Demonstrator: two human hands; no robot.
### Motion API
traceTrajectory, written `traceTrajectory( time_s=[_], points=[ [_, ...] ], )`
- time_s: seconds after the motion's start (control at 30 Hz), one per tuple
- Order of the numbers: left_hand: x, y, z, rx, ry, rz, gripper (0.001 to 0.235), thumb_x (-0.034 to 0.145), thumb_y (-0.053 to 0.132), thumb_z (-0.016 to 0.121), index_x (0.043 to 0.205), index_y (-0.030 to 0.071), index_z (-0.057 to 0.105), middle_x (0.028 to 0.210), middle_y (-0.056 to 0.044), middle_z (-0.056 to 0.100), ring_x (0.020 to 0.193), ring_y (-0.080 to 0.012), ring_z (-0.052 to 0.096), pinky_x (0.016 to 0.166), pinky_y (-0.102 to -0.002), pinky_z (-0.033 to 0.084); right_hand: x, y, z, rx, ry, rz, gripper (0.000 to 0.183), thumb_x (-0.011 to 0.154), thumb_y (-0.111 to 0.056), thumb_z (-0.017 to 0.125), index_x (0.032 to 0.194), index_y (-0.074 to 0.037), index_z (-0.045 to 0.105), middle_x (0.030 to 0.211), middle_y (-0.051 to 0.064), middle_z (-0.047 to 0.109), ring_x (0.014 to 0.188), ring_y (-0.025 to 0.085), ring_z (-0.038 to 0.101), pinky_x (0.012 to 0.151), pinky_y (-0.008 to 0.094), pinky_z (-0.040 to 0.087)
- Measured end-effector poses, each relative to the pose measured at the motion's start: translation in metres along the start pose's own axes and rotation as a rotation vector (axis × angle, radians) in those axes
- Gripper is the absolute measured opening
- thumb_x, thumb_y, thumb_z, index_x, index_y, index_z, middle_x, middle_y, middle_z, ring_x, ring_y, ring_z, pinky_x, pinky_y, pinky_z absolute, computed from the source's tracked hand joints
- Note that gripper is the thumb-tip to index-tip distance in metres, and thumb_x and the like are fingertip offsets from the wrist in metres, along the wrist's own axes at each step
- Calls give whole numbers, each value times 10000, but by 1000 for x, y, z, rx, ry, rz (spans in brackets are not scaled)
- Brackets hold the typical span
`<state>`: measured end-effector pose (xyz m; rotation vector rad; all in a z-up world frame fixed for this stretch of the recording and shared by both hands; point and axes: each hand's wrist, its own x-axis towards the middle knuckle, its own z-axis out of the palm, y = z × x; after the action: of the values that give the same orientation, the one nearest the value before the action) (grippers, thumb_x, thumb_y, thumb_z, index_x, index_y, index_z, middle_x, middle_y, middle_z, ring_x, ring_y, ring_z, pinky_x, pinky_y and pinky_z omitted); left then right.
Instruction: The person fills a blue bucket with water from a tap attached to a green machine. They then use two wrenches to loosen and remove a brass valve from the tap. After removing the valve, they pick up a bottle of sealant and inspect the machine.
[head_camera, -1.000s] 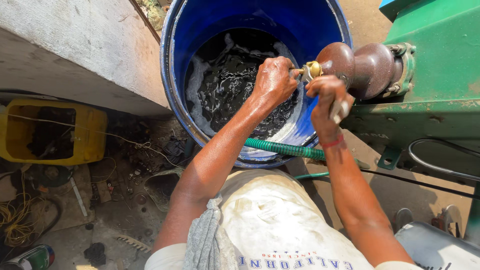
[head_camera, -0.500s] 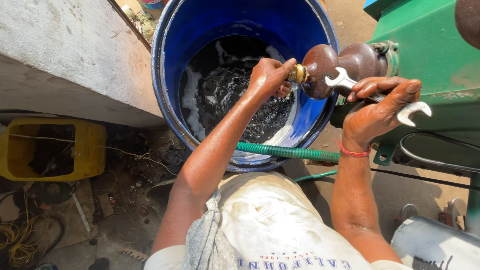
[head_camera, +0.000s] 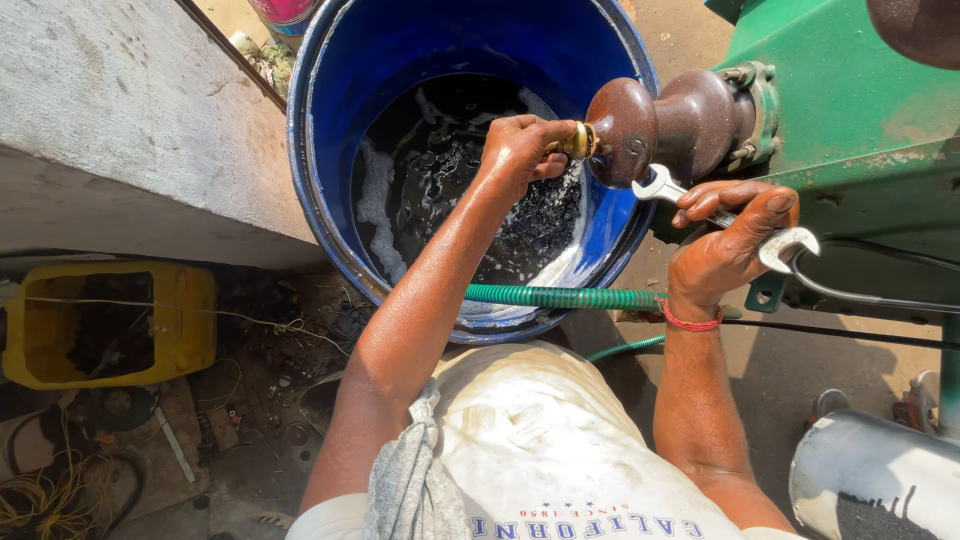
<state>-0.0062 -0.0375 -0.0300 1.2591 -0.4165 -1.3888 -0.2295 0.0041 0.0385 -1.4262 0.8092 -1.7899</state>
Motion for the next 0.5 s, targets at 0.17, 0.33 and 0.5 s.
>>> traceTrajectory(
  time_s=[0.17,0.33,0.5],
  points=[
    [1,2,-1,-89,-122,-127,269,840,180,778,878,-76,705,684,-104,642,480,-106,607,392,-249,488,-6,-11,-1,-47,-31,4,467,1180,-448,465,976,-28,486,676,142,549,604,239,609,546,318,506],
    [6,18,-13,226,-313,-415,647,958,603,514,778,-11,614,596,-119,620,418,-158,628,397,-271,534,-12,-14,-2,-75,-52,3,472,1174,-438,449,963,-19,504,725,137,561,638,243,615,570,326,527],
    [17,20,-25,90,-612,-547,752,987,682,424,797,-10,648,602,-98,639,442,-131,629,402,-226,514,-22,-23,-12,-79,-23,51,472,1176,-444,440,958,-31,504,738,140,578,678,222,611,631,331,525]
  ],
)
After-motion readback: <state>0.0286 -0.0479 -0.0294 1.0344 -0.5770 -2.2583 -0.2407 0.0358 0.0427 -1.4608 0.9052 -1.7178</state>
